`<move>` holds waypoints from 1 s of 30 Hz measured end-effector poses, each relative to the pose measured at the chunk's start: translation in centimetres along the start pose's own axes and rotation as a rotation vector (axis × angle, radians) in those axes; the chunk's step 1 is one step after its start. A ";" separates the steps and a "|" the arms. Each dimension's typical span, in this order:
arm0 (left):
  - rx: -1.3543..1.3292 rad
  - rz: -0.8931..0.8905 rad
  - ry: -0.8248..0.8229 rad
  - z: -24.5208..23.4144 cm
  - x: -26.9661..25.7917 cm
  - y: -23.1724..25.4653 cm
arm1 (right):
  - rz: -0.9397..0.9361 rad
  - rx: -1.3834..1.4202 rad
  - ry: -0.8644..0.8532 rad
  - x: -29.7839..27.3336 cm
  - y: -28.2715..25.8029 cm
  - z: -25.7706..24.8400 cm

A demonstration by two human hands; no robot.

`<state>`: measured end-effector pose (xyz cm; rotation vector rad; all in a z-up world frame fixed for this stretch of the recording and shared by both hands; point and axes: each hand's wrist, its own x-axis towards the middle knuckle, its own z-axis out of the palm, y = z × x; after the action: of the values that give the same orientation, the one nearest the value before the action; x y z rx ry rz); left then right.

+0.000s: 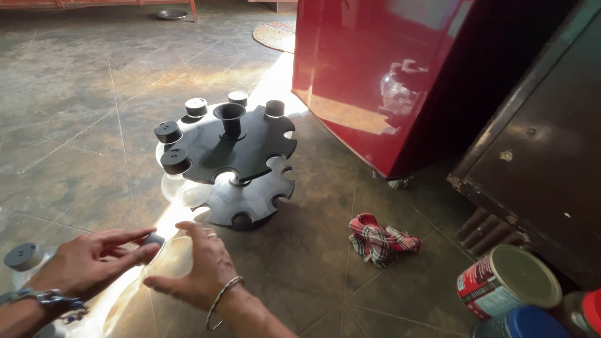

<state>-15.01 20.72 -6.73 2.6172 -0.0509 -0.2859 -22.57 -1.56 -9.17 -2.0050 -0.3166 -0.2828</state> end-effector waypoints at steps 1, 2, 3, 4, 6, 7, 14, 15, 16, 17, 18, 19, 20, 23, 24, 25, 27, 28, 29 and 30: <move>-0.023 -0.021 0.015 -0.1 -0.9 1.1 | 0.046 0.003 -0.016 -0.2 -0.3 -0.3; -0.046 -0.042 0.030 -0.2 -1.8 2.2 | 0.092 0.007 -0.032 -0.4 -0.6 -0.7; -0.072 -0.058 0.044 -0.3 -2.6 3.5 | 0.137 0.005 -0.045 -0.6 -0.8 -1.3; -0.102 -0.045 0.068 -0.4 -3.3 4.6 | 0.159 0.014 -0.045 -0.7 -1.0 -1.8; -0.167 -0.021 0.115 -0.5 -4.4 6.9 | 0.203 0.025 -0.046 -0.9 -1.4 -3.0; -0.089 -0.009 0.119 -0.7 -4.6 8.0 | 0.283 0.093 -0.059 -1.0 -1.4 -3.6; -0.378 0.205 0.165 -0.3 -2.0 14.3 | 0.499 0.700 0.035 0.1 -0.1 -6.9; -0.472 0.249 0.158 0.1 -1.3 14.8 | 0.499 0.778 0.065 0.5 0.2 -7.4; -0.406 0.230 0.188 0.5 -0.5 15.1 | 0.524 0.881 0.083 0.9 0.5 -7.8; -0.341 0.207 0.219 0.8 0.4 15.2 | 0.549 0.985 0.100 1.2 0.7 -8.1; -0.275 0.185 0.249 1.2 1.5 15.3 | 0.572 1.089 0.117 1.5 1.0 -8.5; -0.154 0.386 0.369 1.4 2.8 15.1 | 0.592 1.086 0.144 1.8 1.3 -9.0; -0.030 0.587 0.488 1.4 4.1 15.0 | 0.612 1.083 0.171 2.1 1.8 -9.4; 0.335 0.861 0.630 2.5 8.0 15.5 | 0.591 1.042 0.228 2.6 3.4 -9.9; 0.455 0.897 0.639 2.7 8.7 15.8 | 0.571 1.023 0.244 2.5 4.0 -10.0; 0.437 0.837 0.613 2.9 9.1 16.1 | 0.530 0.964 0.249 2.7 4.6 -10.0; 0.403 0.717 0.557 3.6 8.8 17.3 | 0.454 0.848 0.260 2.8 5.6 -10.0; 0.436 0.643 0.485 3.5 8.7 17.9 | 0.446 0.841 0.250 2.9 6.0 -10.0; 0.467 0.566 0.410 3.2 8.7 18.7 | 0.442 0.834 0.240 2.7 6.4 -9.9; 0.497 0.489 0.335 2.8 8.7 19.3 | 0.438 0.827 0.229 2.6 6.8 -9.9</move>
<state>-6.81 1.79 -1.36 2.9773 -0.7134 0.3839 -18.39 -13.06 -9.70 -1.1642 0.1468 -0.0732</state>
